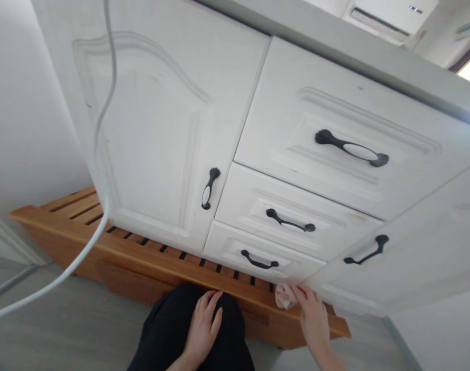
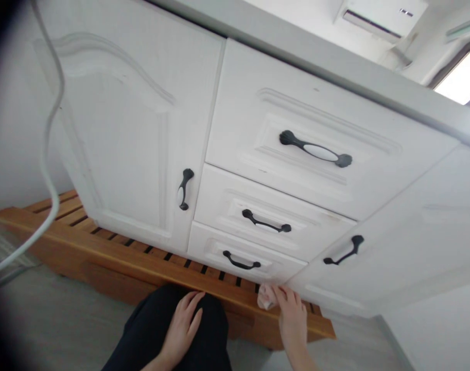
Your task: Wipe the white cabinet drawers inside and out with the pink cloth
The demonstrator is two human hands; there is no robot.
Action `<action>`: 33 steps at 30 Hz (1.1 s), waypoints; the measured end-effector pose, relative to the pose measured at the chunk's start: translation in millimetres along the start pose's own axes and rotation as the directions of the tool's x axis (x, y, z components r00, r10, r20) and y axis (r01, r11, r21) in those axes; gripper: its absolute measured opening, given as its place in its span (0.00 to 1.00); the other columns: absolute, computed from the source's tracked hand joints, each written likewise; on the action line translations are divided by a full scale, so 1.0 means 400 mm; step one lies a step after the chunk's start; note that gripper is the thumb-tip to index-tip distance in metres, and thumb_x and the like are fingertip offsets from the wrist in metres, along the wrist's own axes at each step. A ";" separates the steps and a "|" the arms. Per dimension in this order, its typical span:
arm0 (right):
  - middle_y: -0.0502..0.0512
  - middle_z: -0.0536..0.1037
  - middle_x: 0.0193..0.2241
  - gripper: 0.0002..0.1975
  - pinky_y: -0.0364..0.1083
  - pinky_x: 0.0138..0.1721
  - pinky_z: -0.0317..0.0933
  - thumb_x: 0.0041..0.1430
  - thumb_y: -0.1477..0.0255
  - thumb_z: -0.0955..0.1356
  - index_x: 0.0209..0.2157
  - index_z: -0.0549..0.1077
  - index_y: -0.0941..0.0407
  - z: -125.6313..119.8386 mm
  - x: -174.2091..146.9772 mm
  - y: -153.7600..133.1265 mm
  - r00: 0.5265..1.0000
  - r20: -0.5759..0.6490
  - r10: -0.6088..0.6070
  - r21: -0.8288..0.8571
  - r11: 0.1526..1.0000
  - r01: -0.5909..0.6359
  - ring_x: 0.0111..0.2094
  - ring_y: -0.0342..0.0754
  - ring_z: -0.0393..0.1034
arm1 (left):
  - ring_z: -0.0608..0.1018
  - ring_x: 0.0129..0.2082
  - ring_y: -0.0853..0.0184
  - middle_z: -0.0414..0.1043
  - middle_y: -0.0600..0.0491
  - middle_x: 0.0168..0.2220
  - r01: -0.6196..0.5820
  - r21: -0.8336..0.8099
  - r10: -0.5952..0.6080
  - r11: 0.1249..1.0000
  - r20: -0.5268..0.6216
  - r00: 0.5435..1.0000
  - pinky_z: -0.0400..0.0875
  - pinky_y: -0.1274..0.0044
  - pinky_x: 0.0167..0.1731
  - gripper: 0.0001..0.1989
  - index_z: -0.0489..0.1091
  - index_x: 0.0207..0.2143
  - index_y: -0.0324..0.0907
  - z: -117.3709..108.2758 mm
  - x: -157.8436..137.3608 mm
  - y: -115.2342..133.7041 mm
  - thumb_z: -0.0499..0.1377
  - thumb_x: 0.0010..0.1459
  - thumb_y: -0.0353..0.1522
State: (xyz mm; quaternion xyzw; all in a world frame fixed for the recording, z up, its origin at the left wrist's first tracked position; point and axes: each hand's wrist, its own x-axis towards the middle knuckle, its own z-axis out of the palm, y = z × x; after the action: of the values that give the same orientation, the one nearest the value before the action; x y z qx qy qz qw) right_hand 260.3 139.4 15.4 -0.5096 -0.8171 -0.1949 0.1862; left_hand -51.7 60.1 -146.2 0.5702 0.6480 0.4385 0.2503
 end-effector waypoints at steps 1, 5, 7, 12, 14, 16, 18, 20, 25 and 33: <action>0.53 0.78 0.44 0.35 0.50 0.37 0.63 0.56 0.87 0.58 0.57 0.73 0.42 -0.006 0.017 -0.040 1.000 -0.015 -0.008 0.079 0.997 0.009 0.41 0.53 0.69 | 0.71 0.59 0.57 0.68 0.46 0.56 0.002 0.000 -0.002 1.000 0.005 1.000 0.66 0.55 0.62 0.22 0.68 0.59 0.49 0.001 0.000 0.003 0.49 0.66 0.42; 0.54 0.74 0.53 0.30 0.52 0.50 0.61 0.64 0.81 0.62 0.64 0.66 0.43 -0.057 0.188 -0.256 0.976 -0.184 -0.115 0.310 0.936 0.168 0.51 0.53 0.67 | 0.70 0.59 0.58 0.67 0.46 0.57 0.004 0.002 -0.004 1.000 0.025 1.000 0.65 0.56 0.63 0.21 0.67 0.59 0.49 -0.005 -0.001 0.016 0.48 0.67 0.41; 0.55 0.74 0.53 0.26 0.53 0.53 0.59 0.67 0.77 0.65 0.63 0.66 0.43 -0.062 0.296 -0.352 0.933 -0.345 -0.106 0.355 0.905 0.234 0.55 0.53 0.65 | 0.69 0.59 0.59 0.67 0.46 0.57 0.006 0.005 -0.006 1.000 0.028 1.000 0.65 0.57 0.63 0.22 0.66 0.59 0.48 -0.009 -0.001 0.018 0.48 0.68 0.41; 0.53 0.76 0.51 0.23 0.53 0.53 0.55 0.69 0.73 0.65 0.63 0.65 0.45 0.071 0.431 -0.493 0.880 -0.416 -0.227 0.229 0.911 0.343 0.53 0.50 0.65 | 0.69 0.59 0.58 0.66 0.45 0.57 0.013 0.011 -0.013 1.000 0.025 1.000 0.65 0.56 0.63 0.22 0.67 0.59 0.47 -0.010 -0.004 0.005 0.48 0.68 0.40; 0.50 0.77 0.51 0.22 0.52 0.49 0.56 0.70 0.72 0.64 0.63 0.64 0.45 0.149 0.415 -0.523 0.876 -0.343 -0.339 0.182 0.891 0.416 0.52 0.49 0.65 | 0.69 0.59 0.58 0.67 0.45 0.57 0.004 0.010 -0.005 1.000 0.018 1.000 0.66 0.55 0.62 0.21 0.67 0.59 0.47 -0.008 -0.005 -0.003 0.48 0.67 0.40; 0.49 0.77 0.51 0.20 0.52 0.48 0.56 0.71 0.72 0.63 0.61 0.64 0.45 0.208 0.381 -0.546 0.885 -0.226 -0.408 0.201 0.869 0.452 0.52 0.48 0.64 | 0.70 0.59 0.58 0.67 0.44 0.56 -0.007 0.011 0.007 1.000 0.004 1.000 0.67 0.55 0.61 0.21 0.68 0.59 0.47 -0.004 -0.006 -0.011 0.49 0.67 0.40; 0.49 0.77 0.51 0.17 0.52 0.50 0.57 0.72 0.71 0.62 0.59 0.66 0.47 0.238 0.354 -0.566 0.888 -0.136 -0.440 0.231 0.857 0.460 0.52 0.48 0.64 | 0.71 0.58 0.57 0.68 0.44 0.55 -0.020 0.019 0.020 1.000 -0.013 1.000 0.69 0.55 0.60 0.21 0.68 0.58 0.46 0.002 -0.006 -0.020 0.49 0.67 0.40; 0.50 0.77 0.50 0.13 0.52 0.51 0.57 0.72 0.71 0.62 0.56 0.68 0.50 0.242 0.347 -0.583 0.888 -0.083 -0.453 0.249 0.853 0.458 0.51 0.48 0.64 | 0.72 0.57 0.56 0.69 0.43 0.55 -0.029 0.033 0.030 0.999 -0.035 0.999 0.70 0.54 0.59 0.21 0.69 0.57 0.45 0.009 -0.005 -0.030 0.49 0.67 0.39; 0.49 0.74 0.50 0.11 0.51 0.52 0.58 0.73 0.69 0.59 0.50 0.70 0.50 0.222 0.397 -0.601 0.834 -0.036 -0.551 0.258 0.801 0.540 0.54 0.47 0.62 | 0.71 0.57 0.55 0.68 0.43 0.55 -0.063 0.055 0.066 0.997 -0.073 0.995 0.72 0.53 0.57 0.20 0.70 0.56 0.45 0.019 0.001 -0.039 0.49 0.67 0.39; 0.52 0.76 0.49 0.10 0.50 0.55 0.58 0.71 0.74 0.62 0.50 0.71 0.53 0.226 0.344 -0.477 0.765 -0.016 -0.643 0.256 0.738 0.625 0.54 0.46 0.64 | 0.70 0.58 0.57 0.67 0.46 0.56 -0.033 0.023 0.033 0.999 -0.014 0.999 0.68 0.54 0.60 0.20 0.67 0.59 0.48 -0.001 0.004 -0.015 0.49 0.67 0.39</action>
State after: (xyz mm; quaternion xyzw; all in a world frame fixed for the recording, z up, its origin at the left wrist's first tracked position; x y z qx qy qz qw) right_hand 21.4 212.8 -17.3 -0.1806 -0.9655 -0.1249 0.1401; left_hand -55.3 61.6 -150.9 0.5805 0.6453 0.4391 0.2320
